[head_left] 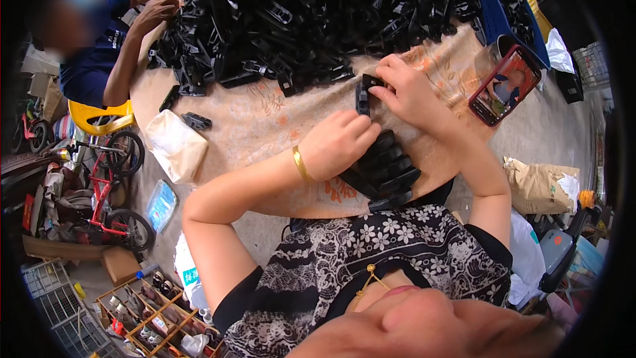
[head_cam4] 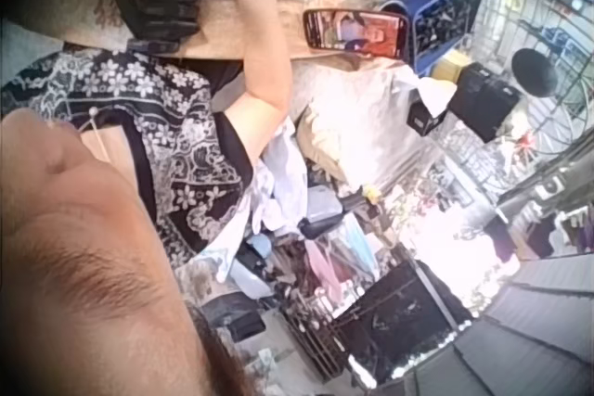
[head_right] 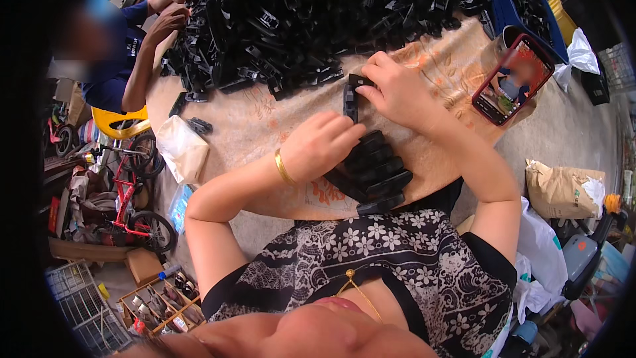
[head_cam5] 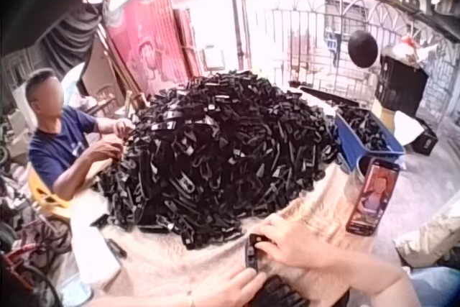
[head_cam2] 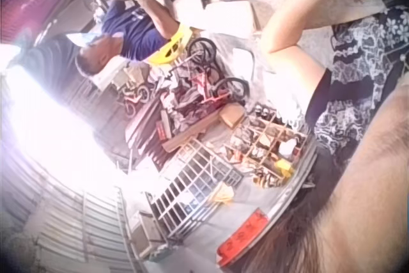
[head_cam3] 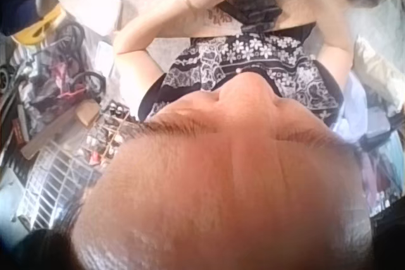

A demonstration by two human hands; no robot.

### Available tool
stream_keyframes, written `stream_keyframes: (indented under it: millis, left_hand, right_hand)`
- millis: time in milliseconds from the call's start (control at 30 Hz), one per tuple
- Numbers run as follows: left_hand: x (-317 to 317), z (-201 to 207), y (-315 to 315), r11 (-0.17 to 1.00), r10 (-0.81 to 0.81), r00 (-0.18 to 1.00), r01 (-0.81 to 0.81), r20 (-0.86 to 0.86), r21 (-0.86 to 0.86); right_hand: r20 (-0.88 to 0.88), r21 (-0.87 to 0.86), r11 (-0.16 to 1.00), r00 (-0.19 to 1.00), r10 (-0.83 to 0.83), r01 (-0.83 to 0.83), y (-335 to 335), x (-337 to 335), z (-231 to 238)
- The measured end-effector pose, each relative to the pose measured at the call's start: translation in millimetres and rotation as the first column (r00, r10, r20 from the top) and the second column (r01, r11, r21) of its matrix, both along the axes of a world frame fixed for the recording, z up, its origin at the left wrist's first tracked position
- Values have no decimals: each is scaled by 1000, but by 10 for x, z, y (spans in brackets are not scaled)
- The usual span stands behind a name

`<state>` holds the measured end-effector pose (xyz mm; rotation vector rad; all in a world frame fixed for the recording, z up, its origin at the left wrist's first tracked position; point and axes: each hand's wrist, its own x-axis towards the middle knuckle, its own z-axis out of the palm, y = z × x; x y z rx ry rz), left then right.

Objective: The person assembles black plastic components by hand, fitting plastic pieces together and stacking the assembled parts on the table.

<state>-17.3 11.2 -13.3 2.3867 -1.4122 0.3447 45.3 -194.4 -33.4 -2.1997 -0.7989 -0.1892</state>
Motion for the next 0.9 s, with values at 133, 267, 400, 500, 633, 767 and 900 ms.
stream_keyframes:
  millis: [133,267,400,500,633,767,900]
  left_hand:
    - [286,100,24,982,63,992,-82,-113,-173]
    - [422,-35,84,993,8,993,-22,-116,-115]
    - [279,-27,79,961,228,931,-263,-283,-90]
    - [189,-10,129,918,292,874,-370,-389,-142]
    - [190,-2,226,887,351,826,-444,-440,-126]
    - [202,-3,191,873,346,816,-460,-463,-159]
    - [190,-90,164,869,298,839,-435,-455,-234]
  right_hand:
    - [71,-11,999,997,-41,42,-60,9,12]
    - [-87,16,996,992,-88,90,-133,1,211]
    - [-89,129,977,980,180,-168,-108,-97,254]
    - [32,-100,981,985,168,-164,-93,-187,252]
    - [92,-165,976,982,162,-146,-129,-122,201]
    - [74,-156,960,966,247,-233,-73,-90,128]
    - [40,-90,951,953,301,-297,48,-71,79]
